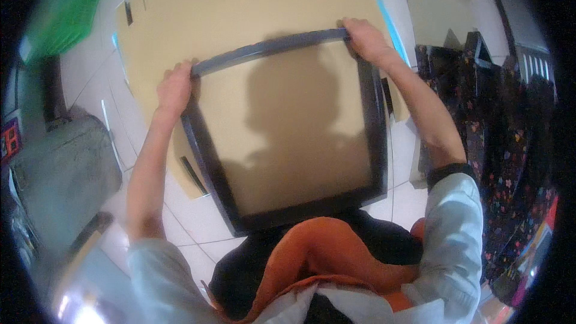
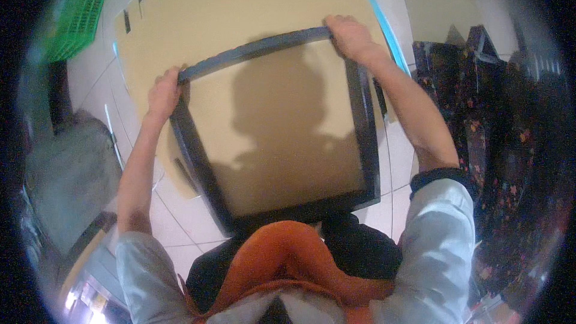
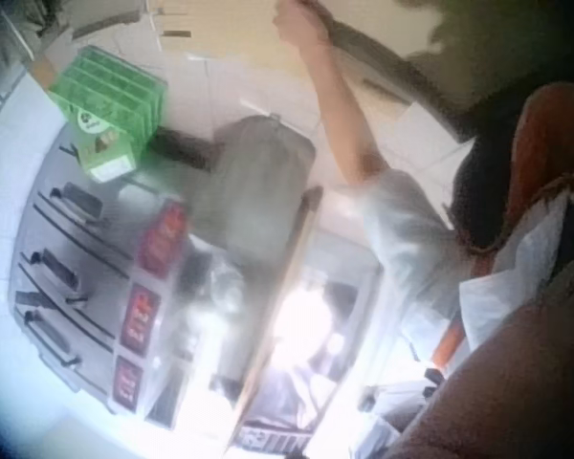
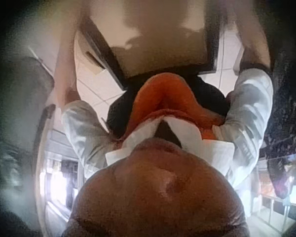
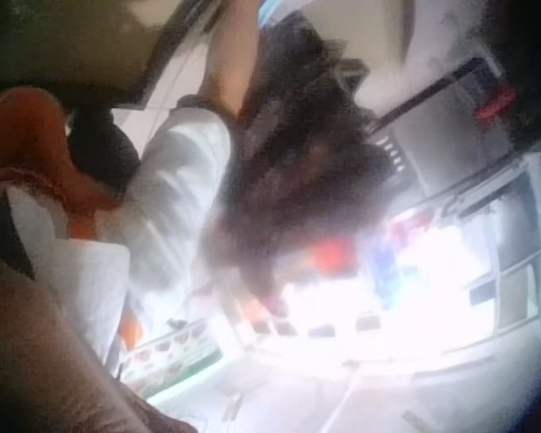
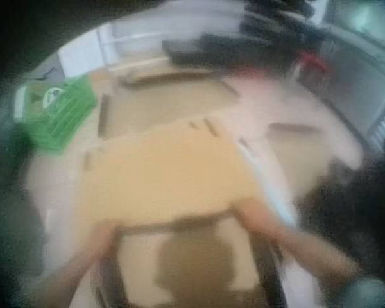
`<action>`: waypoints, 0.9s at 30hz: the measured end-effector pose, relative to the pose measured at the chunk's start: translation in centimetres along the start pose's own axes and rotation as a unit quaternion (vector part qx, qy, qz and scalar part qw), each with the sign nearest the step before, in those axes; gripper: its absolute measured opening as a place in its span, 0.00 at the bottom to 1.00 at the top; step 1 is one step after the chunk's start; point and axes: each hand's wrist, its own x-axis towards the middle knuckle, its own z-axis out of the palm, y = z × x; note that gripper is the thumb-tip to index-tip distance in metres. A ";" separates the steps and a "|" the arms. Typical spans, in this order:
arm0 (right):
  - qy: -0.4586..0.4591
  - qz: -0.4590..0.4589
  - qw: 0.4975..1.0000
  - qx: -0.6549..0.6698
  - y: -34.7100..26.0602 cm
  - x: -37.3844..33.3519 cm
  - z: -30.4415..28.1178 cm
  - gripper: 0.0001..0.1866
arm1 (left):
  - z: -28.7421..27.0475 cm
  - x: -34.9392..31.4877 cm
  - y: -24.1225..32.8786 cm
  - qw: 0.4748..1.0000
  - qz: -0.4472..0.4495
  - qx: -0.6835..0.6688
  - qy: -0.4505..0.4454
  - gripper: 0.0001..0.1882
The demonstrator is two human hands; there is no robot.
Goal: The person sits on the floor and assembles rectangular frames by fitting four black plastic strips together. They repeatedly pick up the strips, join them into a square shape, and place the completed frames onto a growing stack to the right.
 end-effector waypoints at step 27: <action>-0.099 0.360 0.781 0.500 -8.8 -36.9 2.9 0.39 | 2.9 -30.8 9.8 0.845 -0.242 -0.468 -0.098 0.29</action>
